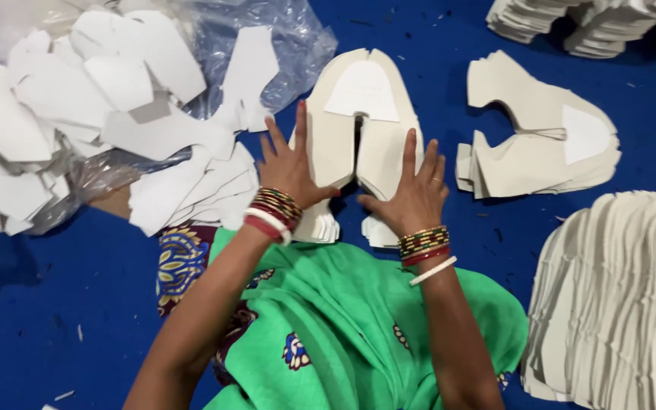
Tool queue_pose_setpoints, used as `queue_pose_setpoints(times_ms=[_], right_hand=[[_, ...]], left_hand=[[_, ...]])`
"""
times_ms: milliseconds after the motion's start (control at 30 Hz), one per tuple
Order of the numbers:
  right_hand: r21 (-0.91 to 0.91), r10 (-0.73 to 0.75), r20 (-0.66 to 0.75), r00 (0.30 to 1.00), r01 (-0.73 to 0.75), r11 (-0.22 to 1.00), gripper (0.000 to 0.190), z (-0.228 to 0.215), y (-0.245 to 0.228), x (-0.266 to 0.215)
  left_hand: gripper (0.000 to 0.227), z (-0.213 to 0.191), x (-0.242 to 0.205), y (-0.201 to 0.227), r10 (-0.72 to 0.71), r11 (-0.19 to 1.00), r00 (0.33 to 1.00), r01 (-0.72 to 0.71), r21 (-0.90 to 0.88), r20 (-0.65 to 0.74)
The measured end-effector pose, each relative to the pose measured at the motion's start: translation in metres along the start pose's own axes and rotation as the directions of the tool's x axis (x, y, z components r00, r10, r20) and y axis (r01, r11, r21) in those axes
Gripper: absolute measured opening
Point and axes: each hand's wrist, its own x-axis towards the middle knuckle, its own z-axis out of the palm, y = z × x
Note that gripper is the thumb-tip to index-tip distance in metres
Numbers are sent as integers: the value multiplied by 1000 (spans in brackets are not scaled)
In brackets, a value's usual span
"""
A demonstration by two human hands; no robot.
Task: The person sorts and stacks white shoe upper components on a floor workspace.
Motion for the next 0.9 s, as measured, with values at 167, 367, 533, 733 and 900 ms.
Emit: queue_pose_setpoints(times_ms=[167, 367, 533, 733, 900], right_hand=[[246, 161, 428, 889, -286, 926, 141, -2, 5, 9], [368, 63, 106, 992, -98, 925, 134, 8, 34, -2], [652, 175, -262, 949, 41, 757, 82, 15, 48, -57], [631, 264, -311, 913, -10, 776, 59, 7, 37, -62], [616, 239, -394, 887, 62, 786, 44, -2, 16, -64]], left_hand=[[152, 0, -11, 12, -165, 952, 866, 265, -154, 472], [143, 13, -8, -45, -107, 941, 988, 138, -309, 115], [81, 51, -1, -209, -453, 891, 796, 415, -184, -401], [57, 11, -28, -256, -688, 726, 614, 587, -358, -388], [28, 0, -33, -251, -598, 780, 695, 393, -487, -399]])
